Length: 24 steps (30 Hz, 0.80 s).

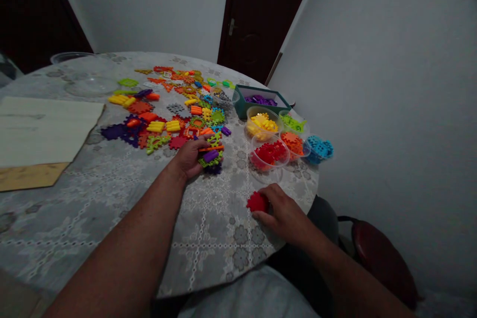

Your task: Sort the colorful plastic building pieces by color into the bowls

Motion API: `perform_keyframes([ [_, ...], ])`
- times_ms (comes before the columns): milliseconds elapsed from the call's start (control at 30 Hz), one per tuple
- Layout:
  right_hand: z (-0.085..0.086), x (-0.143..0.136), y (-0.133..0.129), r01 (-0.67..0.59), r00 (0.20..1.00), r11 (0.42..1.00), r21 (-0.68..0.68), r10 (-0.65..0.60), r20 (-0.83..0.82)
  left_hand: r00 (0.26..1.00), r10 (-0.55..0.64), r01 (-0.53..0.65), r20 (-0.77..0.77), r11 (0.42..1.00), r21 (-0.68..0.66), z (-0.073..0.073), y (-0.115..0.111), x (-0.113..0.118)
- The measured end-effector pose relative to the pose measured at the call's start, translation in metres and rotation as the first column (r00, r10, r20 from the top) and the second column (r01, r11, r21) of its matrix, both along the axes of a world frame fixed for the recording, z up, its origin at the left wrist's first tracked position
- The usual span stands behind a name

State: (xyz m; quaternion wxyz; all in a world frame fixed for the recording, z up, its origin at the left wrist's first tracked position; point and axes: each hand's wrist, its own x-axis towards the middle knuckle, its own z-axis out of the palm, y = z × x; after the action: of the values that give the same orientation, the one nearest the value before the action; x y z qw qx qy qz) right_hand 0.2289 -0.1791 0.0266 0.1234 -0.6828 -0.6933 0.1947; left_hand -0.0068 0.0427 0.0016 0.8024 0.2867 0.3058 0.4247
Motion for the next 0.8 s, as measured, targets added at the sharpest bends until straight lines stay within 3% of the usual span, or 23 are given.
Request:
perform_keyframes([
  [533, 0.012, 0.019, 0.004, 0.034, 0.991, 0.985, -0.169, -0.056, -0.125, 0.999, -0.005, 0.006, 0.033, 1.0, -0.031, 0.0, 0.0, -0.001],
  [800, 0.006, 0.018, -0.004, 0.061, 0.986, 0.984, -0.167, -0.085, -0.141, 0.999, -0.007, 0.008, 0.043, 1.0, -0.017, -0.002, 0.001, -0.001],
])
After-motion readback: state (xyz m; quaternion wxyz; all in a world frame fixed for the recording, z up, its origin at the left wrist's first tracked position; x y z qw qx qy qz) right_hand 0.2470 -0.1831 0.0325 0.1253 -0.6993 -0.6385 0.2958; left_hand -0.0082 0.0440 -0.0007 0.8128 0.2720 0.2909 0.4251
